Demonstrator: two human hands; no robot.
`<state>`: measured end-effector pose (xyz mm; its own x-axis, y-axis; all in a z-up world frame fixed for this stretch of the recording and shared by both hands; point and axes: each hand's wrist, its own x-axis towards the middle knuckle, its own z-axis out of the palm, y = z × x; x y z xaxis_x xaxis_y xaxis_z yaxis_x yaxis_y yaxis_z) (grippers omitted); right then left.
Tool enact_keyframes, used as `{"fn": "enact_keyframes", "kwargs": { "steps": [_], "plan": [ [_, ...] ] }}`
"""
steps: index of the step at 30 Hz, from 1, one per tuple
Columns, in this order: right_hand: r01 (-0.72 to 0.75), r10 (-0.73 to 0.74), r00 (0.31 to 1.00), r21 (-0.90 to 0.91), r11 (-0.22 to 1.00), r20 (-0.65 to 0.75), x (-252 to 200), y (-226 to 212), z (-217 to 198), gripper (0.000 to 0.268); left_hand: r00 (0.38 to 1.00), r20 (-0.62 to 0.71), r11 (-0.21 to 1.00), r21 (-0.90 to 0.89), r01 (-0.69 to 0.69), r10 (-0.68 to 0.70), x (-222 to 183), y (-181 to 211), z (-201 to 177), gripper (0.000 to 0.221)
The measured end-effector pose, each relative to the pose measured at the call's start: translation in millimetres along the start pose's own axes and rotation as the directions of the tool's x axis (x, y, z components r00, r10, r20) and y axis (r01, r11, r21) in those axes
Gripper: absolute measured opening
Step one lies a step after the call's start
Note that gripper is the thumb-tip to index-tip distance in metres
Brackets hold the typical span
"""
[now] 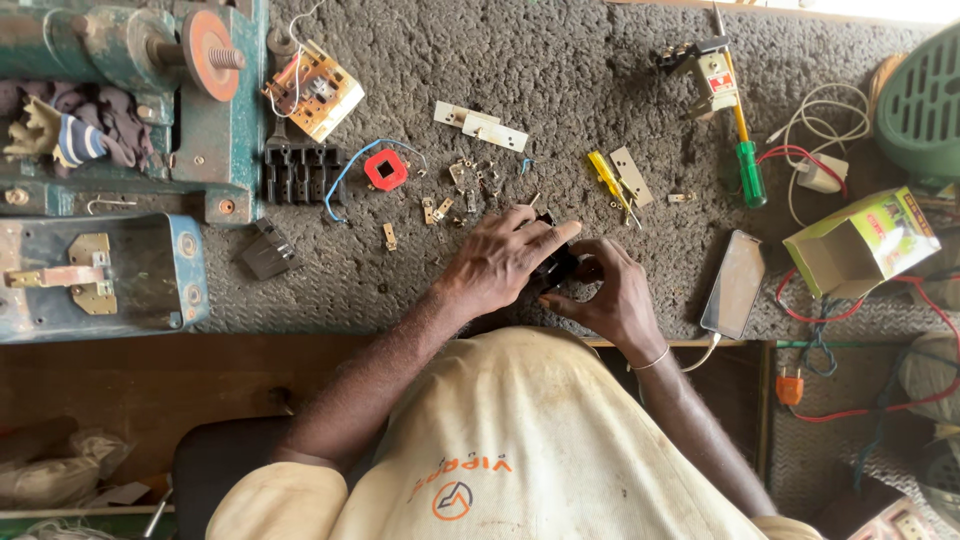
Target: The person disassembles and reassembles small electrical components on a workbench, using a yellow-handled screwdriver to remove and tighten screws. They handle multiple small metal and plastic parts, including a black plastic housing and a beige ceramic component, arranging them on the bench.
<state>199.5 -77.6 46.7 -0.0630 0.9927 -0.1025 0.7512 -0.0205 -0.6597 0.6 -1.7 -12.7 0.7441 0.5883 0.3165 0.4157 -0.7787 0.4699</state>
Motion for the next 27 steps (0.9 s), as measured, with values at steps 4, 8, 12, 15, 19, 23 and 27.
{"fn": "enact_keyframes", "kwargs": {
  "steps": [4, 8, 12, 15, 19, 23, 27],
  "plan": [
    [-0.032, 0.032, 0.999, 0.049, 0.998, -0.012, -3.1, 4.4, 2.7, 0.073, 0.996, 0.083, 0.987, 0.154, -0.037, 0.024, 7.3, 4.1, 6.3, 0.068],
    [-0.028, 0.049, 0.994, 0.201, 0.979, -0.097, -7.4, -6.1, 2.4, 0.074, 0.997, 0.075, 0.987, 0.16, -0.001, -0.012, 10.4, 13.3, 5.6, 0.069],
    [0.075, -0.011, 0.981, 0.325, 0.943, -0.195, -4.2, -19.4, -9.6, 0.073, 0.996, -0.03, 0.994, 0.065, 0.091, -0.089, 7.8, 14.1, -1.4, 0.063],
    [0.182, -0.124, 0.978, 0.389, 0.903, -0.17, 16.0, -27.6, -14.2, 0.07, 0.953, -0.202, 0.96, -0.214, 0.182, -0.226, -2.4, 11.7, -10.8, 0.05],
    [0.203, -0.186, 0.978, 0.566, 0.799, -0.088, 43.3, -33.7, -17.3, 0.072, 0.787, -0.347, 0.621, -0.782, 0.058, -0.51, -21.2, 5.2, -28.3, 0.04],
    [0.12, -0.155, 0.984, 0.308, 0.944, 0.093, 80.8, -37.5, 9.7, 0.034, 0.51, -0.163, 0.134, -0.987, -0.094, -0.844, -65.4, -9.9, -62.0, 0.038],
    [0.603, -0.598, 0.798, -0.104, 0.791, 0.076, 99.1, -44.3, 56.8, 0.013, 0.277, -0.133, 0.05, -0.956, -0.288, -0.952, -105.7, -21.2, -92.6, 0.044]
  ]
}}
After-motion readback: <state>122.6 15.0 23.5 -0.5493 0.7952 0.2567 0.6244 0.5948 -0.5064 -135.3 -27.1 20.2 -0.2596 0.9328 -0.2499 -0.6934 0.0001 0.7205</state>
